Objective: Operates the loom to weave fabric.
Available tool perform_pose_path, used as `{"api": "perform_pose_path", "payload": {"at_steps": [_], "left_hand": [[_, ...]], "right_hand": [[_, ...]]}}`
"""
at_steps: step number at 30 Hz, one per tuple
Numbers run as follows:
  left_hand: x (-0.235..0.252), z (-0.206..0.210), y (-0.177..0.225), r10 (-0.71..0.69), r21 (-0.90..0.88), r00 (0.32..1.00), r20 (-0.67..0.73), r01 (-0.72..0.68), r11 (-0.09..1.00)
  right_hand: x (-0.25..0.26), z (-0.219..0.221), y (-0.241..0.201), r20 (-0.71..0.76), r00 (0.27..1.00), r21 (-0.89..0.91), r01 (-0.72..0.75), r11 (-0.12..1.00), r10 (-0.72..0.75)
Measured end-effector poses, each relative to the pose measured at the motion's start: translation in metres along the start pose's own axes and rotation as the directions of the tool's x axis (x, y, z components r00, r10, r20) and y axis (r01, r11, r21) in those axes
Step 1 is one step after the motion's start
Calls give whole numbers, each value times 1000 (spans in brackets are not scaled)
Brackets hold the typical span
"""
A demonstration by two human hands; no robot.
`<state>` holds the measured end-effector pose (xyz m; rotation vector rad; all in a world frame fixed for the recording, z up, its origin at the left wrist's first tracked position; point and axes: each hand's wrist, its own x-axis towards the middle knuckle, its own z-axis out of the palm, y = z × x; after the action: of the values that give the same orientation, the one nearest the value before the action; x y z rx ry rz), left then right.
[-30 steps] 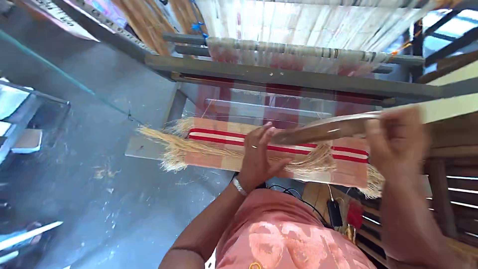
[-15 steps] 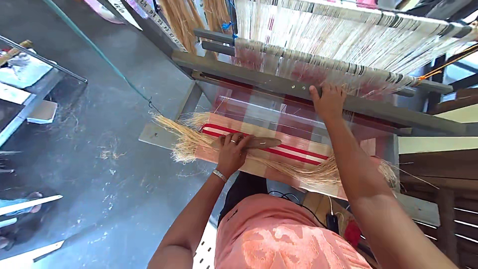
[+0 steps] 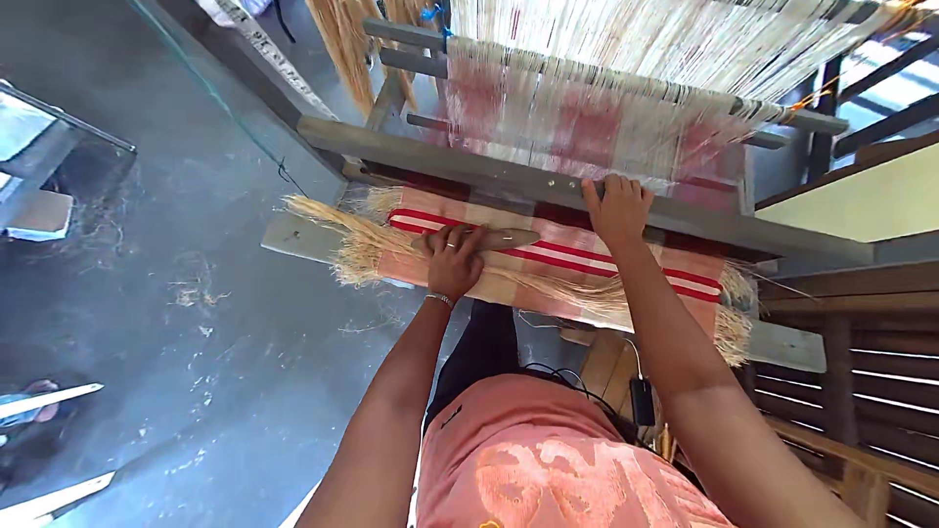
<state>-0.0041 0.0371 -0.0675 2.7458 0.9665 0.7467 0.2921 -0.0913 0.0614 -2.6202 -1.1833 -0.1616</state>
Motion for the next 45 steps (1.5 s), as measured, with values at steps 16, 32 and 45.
{"api": "perform_pose_path", "payload": {"at_steps": [16,32,45], "left_hand": [[3,2,0,4,-6,999,41,-4,1000],[2,1,-3,36,-50,998,47,-34,998],[5,2,-1,16,-4,1000,20,-16,1000]], "right_hand": [[-24,-26,-6,215,975,33,-63,997,55],[-23,-14,-2,106,991,67,-92,993,84],[-21,-7,-2,37,996,67,-79,995,76]]}}
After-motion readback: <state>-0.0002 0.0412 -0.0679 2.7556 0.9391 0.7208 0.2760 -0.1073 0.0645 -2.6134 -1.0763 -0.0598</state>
